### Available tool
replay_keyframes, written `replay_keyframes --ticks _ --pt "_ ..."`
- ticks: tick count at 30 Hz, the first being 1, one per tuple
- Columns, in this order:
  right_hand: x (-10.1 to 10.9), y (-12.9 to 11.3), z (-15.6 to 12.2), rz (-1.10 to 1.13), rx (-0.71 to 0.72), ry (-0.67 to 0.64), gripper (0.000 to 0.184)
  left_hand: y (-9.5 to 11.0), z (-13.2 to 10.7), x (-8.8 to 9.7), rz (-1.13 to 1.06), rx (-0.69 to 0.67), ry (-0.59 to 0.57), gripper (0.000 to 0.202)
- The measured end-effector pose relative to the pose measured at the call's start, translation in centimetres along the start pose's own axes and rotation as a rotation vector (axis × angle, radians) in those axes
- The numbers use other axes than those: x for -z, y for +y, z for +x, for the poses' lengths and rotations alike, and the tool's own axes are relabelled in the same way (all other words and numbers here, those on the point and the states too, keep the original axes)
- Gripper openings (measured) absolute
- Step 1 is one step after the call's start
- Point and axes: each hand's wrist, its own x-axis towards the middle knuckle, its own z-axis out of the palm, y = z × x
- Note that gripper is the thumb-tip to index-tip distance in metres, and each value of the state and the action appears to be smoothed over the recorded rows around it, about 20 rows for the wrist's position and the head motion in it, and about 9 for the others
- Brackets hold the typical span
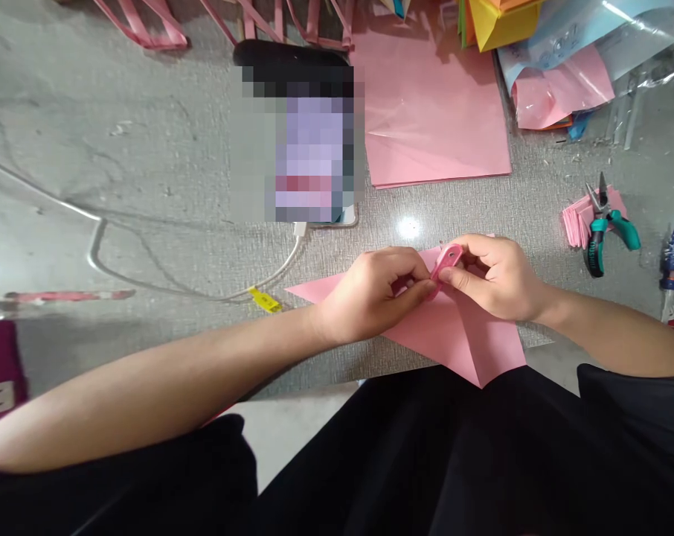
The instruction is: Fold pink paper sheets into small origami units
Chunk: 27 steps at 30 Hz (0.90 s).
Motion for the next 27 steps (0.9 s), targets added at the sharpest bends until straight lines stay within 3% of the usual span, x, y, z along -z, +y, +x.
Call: replay_keyframes --ticks 4,9,12,16,18,21,23,25,27 --pt "0.7 -0.5 -0.3 -0.043 -0.076 -0.063 0.017 0.3 0.1 0.7 0.015 0.053 -0.011 0.02" --pt "2.4 -1.4 -0.2 -0.191 -0.114 -0.102 0.039 0.4 0.6 1.7 -0.054 0.175 0.023 0.023" --pt "3.5 -1.8 -0.3 -0.365 -0.059 -0.254 0.044 0.4 0.6 1.7 -0.055 0.136 0.039 0.021" --pt "4.8 -2.2 -0.8 -0.561 -0.039 -0.453 0.03 0.3 0.3 1.4 -0.043 0.062 0.04 0.016" --pt "5.6 -2.0 -0.9 -0.621 0.007 -0.4 0.024 0.2 0.0 1.2 -0.034 0.017 0.114 0.02" --pt "6.5 -0.8 -0.6 -0.753 0.135 -0.124 0.026 -0.1 -0.3 1.1 0.059 -0.061 0.26 0.026" --pt "6.7 0.4 -0.2 -0.882 0.22 0.036 0.034 -0.1 -0.6 0.9 0.129 -0.095 0.28 0.021" --pt "6.5 1.6 0.4 -0.99 0.285 0.079 0.039 -0.1 -0.9 0.8 0.175 -0.115 0.249 0.012" --pt "6.1 2.4 0.9 -1.063 0.338 0.036 0.039 -0.1 -1.2 0.6 0.238 -0.15 0.213 0.005"
